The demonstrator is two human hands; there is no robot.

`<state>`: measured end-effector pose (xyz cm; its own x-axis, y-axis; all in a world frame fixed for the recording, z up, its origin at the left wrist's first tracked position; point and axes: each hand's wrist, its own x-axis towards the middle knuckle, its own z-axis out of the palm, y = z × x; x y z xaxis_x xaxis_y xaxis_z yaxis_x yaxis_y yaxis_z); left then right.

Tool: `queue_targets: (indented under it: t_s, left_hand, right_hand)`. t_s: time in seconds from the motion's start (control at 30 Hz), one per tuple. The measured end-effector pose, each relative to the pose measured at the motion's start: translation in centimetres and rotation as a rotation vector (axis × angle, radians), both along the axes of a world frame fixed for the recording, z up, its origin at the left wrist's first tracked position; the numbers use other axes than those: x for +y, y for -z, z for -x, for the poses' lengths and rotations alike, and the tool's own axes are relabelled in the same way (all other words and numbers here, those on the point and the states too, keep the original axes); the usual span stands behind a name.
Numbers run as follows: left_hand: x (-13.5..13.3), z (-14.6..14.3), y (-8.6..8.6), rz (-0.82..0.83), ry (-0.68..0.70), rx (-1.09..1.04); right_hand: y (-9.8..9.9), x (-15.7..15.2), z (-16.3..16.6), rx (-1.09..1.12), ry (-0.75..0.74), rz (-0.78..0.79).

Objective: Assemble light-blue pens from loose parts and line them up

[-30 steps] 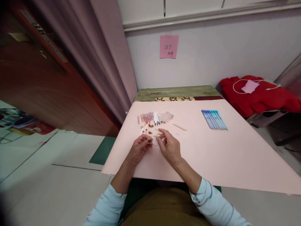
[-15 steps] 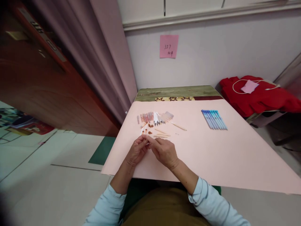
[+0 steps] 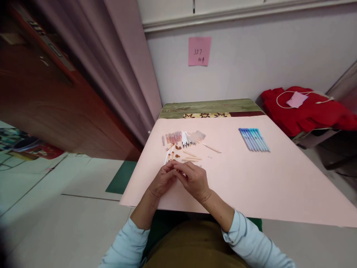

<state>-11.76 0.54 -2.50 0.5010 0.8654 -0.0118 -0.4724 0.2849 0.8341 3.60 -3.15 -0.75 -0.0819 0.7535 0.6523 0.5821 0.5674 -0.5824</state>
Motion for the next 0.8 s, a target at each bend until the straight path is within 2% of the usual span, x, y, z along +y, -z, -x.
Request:
queue_targets:
  t_s: [0.17, 0.3, 0.47, 0.8]
  left_hand:
    - [0.2, 0.1, 0.2, 0.007, 0.018, 0.045]
    - [0.5, 0.3, 0.8, 0.012, -0.005, 0.118]
    - [0.9, 0.4, 1.1, 0.046, -0.081, 0.14]
    - [1.0, 0.3, 1.1, 0.102, -0.206, 0.144]
  right_hand:
    - [-0.3, -0.2, -0.1, 0.047, 0.007, 0.011]
    - [-0.5, -0.2, -0.3, 0.175, 0.025, 0.075]
    - [-0.5, 0.0, -0.5, 0.352, 0.088, 0.188]
    - [0.4, 0.1, -0.7, 0.473, 0.097, 0.321]
